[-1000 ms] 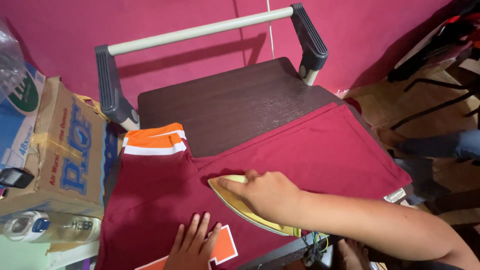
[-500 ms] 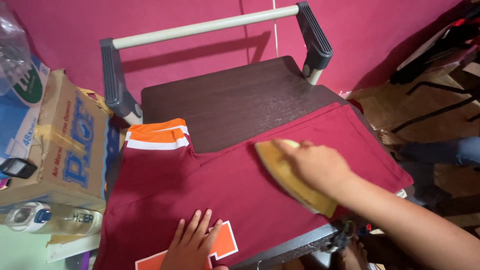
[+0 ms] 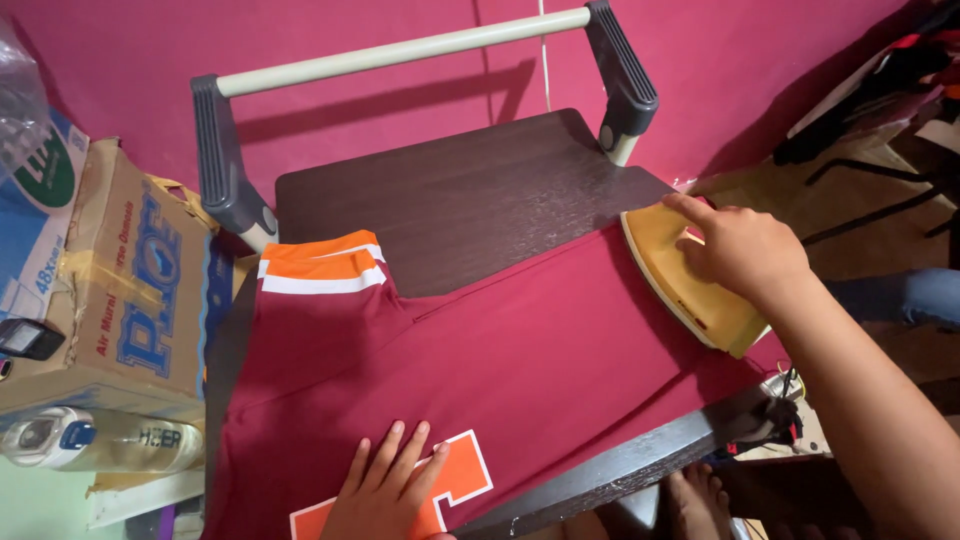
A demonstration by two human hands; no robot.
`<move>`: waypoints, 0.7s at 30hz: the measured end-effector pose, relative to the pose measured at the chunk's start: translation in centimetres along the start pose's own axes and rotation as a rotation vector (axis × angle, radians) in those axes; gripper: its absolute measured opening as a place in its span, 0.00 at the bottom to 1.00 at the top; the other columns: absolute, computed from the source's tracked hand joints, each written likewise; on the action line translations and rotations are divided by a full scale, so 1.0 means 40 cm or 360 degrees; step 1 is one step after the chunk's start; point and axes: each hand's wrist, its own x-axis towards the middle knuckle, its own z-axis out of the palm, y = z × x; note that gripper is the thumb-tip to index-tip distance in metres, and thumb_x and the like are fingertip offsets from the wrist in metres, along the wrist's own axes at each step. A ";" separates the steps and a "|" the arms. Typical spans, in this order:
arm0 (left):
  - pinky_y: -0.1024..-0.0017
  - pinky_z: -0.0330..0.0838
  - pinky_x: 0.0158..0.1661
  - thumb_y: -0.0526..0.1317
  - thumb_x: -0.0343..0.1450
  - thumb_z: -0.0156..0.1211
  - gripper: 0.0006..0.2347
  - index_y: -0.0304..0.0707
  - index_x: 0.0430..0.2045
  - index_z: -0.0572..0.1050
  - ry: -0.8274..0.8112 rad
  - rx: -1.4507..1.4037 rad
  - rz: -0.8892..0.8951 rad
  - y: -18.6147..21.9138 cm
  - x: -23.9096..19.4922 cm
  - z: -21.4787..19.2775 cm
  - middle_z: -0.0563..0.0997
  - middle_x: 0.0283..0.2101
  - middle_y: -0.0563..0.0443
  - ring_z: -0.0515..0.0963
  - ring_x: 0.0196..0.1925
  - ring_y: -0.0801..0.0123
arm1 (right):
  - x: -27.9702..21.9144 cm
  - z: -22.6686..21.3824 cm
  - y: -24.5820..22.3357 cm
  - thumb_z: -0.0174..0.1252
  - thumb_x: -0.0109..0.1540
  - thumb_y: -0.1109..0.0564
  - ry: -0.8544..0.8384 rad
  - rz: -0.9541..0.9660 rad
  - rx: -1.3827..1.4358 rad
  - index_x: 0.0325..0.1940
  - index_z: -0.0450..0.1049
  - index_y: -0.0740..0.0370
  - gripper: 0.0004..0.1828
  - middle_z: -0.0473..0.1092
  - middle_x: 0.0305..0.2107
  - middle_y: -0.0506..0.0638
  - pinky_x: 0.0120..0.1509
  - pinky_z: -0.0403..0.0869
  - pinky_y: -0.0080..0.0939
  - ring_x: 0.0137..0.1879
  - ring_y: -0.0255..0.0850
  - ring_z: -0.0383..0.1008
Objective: Ironing a maroon sports jersey on a flat surface using a handheld iron.
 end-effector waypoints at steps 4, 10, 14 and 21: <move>0.54 0.59 0.64 0.80 0.70 0.17 0.42 0.57 0.66 0.67 -0.0043 -0.0012 -0.0010 0.002 -0.002 0.004 0.70 0.69 0.53 0.69 0.69 0.57 | -0.001 -0.015 0.002 0.48 0.62 0.42 -0.0067 0.0026 0.0094 0.75 0.58 0.23 0.34 0.76 0.52 0.58 0.52 0.78 0.60 0.52 0.64 0.79; 0.54 0.57 0.64 0.70 0.75 0.25 0.34 0.54 0.64 0.70 0.0133 0.0009 0.0053 -0.014 -0.036 0.066 0.73 0.67 0.53 0.71 0.68 0.59 | -0.064 -0.064 -0.004 0.47 0.61 0.46 -0.0064 -0.0075 0.0072 0.74 0.58 0.25 0.34 0.77 0.49 0.60 0.54 0.78 0.60 0.53 0.64 0.79; 0.55 0.57 0.64 0.71 0.77 0.15 0.37 0.52 0.61 0.72 0.0249 0.0141 0.0086 -0.034 0.001 0.066 0.77 0.63 0.54 0.76 0.63 0.59 | -0.206 -0.082 -0.055 0.46 0.61 0.44 -0.0033 -0.0130 -0.0006 0.75 0.57 0.19 0.36 0.76 0.47 0.52 0.49 0.80 0.59 0.46 0.60 0.82; 0.58 0.57 0.64 0.42 0.81 0.38 0.15 0.51 0.54 0.75 0.0405 0.0284 0.0135 -0.043 0.003 0.089 0.81 0.58 0.55 0.80 0.59 0.64 | -0.359 0.037 -0.225 0.45 0.63 0.61 0.0101 -0.1200 -0.0145 0.76 0.53 0.27 0.39 0.68 0.32 0.54 0.10 0.69 0.51 0.15 0.46 0.76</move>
